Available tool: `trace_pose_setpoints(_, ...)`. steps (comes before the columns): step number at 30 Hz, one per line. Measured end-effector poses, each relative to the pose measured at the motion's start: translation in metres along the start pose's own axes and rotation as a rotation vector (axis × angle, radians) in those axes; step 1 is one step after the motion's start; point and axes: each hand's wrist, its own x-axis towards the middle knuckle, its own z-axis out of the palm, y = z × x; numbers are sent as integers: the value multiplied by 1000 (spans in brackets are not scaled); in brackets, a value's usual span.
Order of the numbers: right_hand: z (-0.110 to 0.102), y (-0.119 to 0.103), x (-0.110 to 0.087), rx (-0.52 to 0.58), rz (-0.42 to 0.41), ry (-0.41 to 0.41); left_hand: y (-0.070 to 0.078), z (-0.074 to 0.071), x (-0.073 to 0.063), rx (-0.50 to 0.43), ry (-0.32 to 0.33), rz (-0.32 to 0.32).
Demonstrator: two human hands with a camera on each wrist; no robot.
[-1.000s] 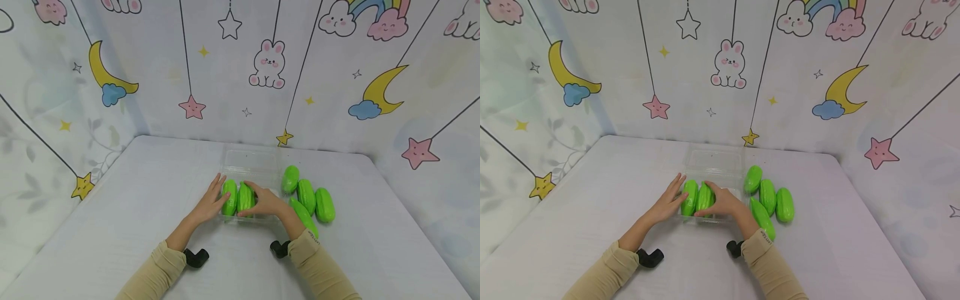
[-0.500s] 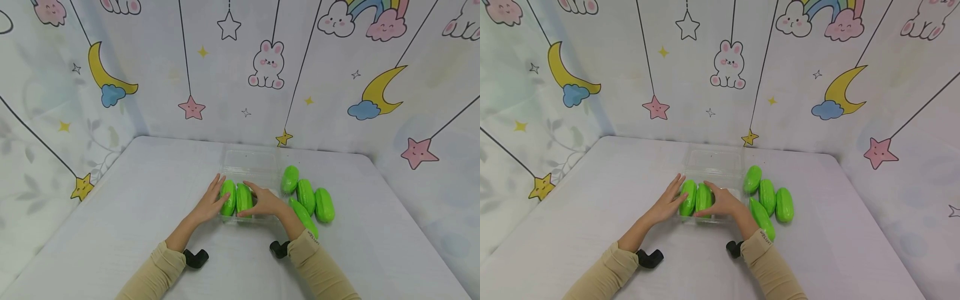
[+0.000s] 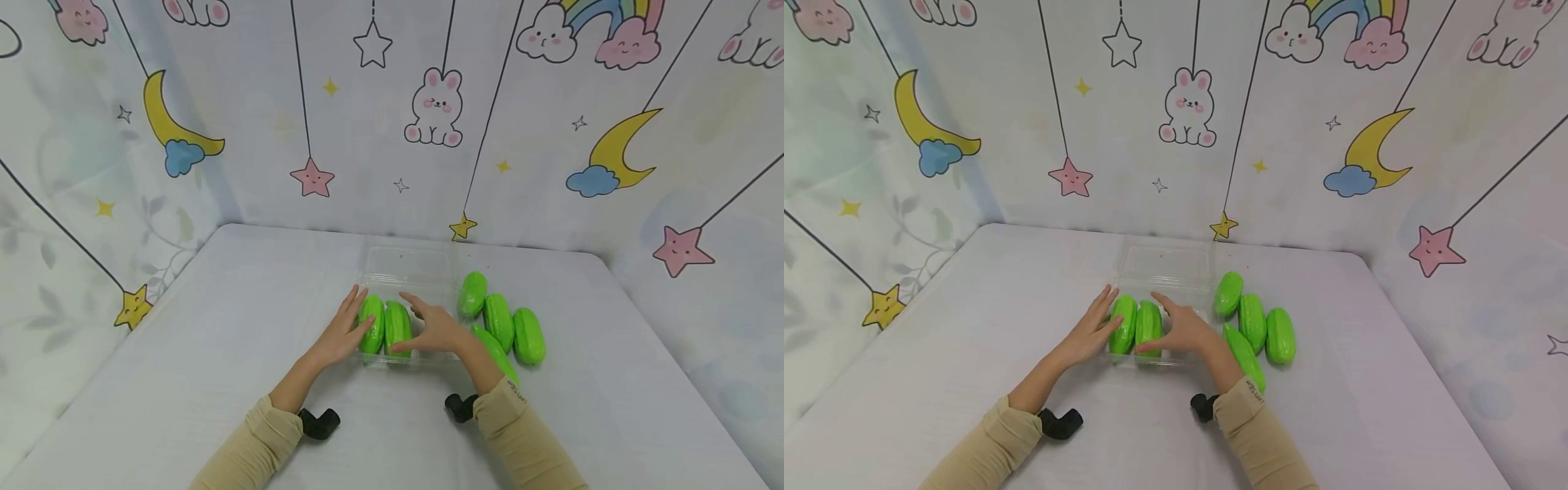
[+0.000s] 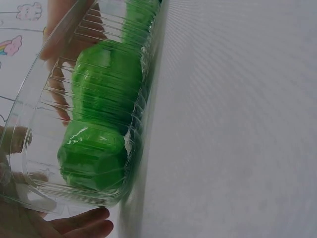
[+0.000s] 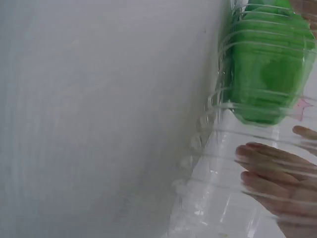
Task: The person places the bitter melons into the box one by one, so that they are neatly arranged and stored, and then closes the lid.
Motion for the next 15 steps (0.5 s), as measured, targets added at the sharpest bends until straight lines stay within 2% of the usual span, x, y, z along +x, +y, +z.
trace_pose_setpoints(15,-21,2,-20,-2,26,34,-1,1,-1,-7,8,8)
